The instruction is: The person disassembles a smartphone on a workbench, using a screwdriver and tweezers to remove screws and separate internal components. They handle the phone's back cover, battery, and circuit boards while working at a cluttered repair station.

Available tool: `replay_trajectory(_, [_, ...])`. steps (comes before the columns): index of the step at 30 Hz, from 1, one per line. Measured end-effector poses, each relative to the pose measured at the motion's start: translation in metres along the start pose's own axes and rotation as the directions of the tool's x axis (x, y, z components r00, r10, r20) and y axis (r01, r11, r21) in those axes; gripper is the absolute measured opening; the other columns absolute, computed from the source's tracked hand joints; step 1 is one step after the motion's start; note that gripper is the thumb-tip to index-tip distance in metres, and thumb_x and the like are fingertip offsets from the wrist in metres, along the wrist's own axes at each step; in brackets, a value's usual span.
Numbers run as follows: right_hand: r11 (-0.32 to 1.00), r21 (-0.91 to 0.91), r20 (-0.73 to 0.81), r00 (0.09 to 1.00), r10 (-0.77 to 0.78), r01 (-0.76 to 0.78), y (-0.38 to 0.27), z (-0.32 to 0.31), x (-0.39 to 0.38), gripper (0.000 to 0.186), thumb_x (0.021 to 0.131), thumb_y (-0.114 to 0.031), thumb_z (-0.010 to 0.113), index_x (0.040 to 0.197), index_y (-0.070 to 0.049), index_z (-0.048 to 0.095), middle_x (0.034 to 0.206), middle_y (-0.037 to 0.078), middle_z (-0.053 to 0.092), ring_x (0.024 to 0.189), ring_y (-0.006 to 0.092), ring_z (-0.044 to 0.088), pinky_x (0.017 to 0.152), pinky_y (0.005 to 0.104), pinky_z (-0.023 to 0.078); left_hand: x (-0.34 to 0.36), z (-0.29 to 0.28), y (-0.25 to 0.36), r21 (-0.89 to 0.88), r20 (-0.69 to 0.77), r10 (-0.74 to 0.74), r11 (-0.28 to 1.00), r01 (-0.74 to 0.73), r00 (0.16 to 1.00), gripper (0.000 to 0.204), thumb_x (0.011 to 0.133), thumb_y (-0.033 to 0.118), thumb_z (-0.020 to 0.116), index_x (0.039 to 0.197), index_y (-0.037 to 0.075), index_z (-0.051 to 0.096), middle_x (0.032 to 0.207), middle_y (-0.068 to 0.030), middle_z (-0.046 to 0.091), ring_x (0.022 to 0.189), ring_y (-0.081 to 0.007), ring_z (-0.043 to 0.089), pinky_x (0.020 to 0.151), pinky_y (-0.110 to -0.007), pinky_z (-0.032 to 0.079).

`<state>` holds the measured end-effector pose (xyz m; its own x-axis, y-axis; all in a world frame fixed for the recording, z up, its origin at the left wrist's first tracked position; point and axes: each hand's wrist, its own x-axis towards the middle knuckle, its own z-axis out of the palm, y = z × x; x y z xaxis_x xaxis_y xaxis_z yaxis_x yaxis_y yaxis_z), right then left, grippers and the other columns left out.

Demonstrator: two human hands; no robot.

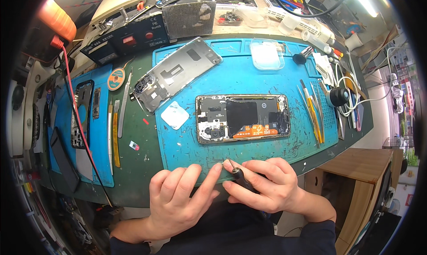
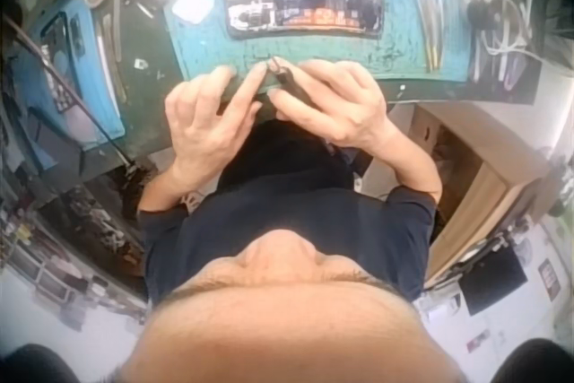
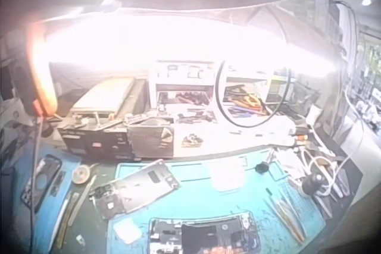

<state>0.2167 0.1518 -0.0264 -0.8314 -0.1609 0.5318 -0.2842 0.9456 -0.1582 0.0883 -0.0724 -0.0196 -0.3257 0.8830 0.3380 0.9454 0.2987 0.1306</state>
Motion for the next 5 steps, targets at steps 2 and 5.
replay_trajectory(2, [0.996, 0.090, -0.025, 0.999, 0.026, -0.024, 0.0016, -0.0016, -0.0003, 0.033, 0.101, -0.038, 0.076, 0.129, -0.021, 0.079, 0.126, 0.005, 0.082, 0.099, 0.0142, 0.071, 0.073, 0.0260, 0.050, -0.0011, 0.0007, -0.0004, 0.043, -0.005, 0.014, 0.999, -0.014, 1.000, 0.043, 0.106, 0.045, 0.069, 0.140, 0.021, 0.080, 0.129, -0.0027, 0.061, 0.115, -0.0199, 0.056, 0.100, -0.041, 0.044])
replay_trajectory(5, [0.976, 0.212, -0.075, 0.995, 0.066, -0.049, 0.0051, -0.0030, -0.0057, 0.054, 0.100, -0.055, 0.076, 0.138, -0.016, 0.079, 0.122, 0.006, 0.081, 0.094, 0.0173, 0.074, 0.071, 0.0295, 0.053, -0.0023, 0.0001, 0.0005, 0.057, 0.006, 0.027, 0.998, -0.027, 1.000, 0.044, 0.114, 0.050, 0.061, 0.141, 0.022, 0.079, 0.130, -0.0025, 0.062, 0.115, -0.0201, 0.056, 0.101, -0.042, 0.044])
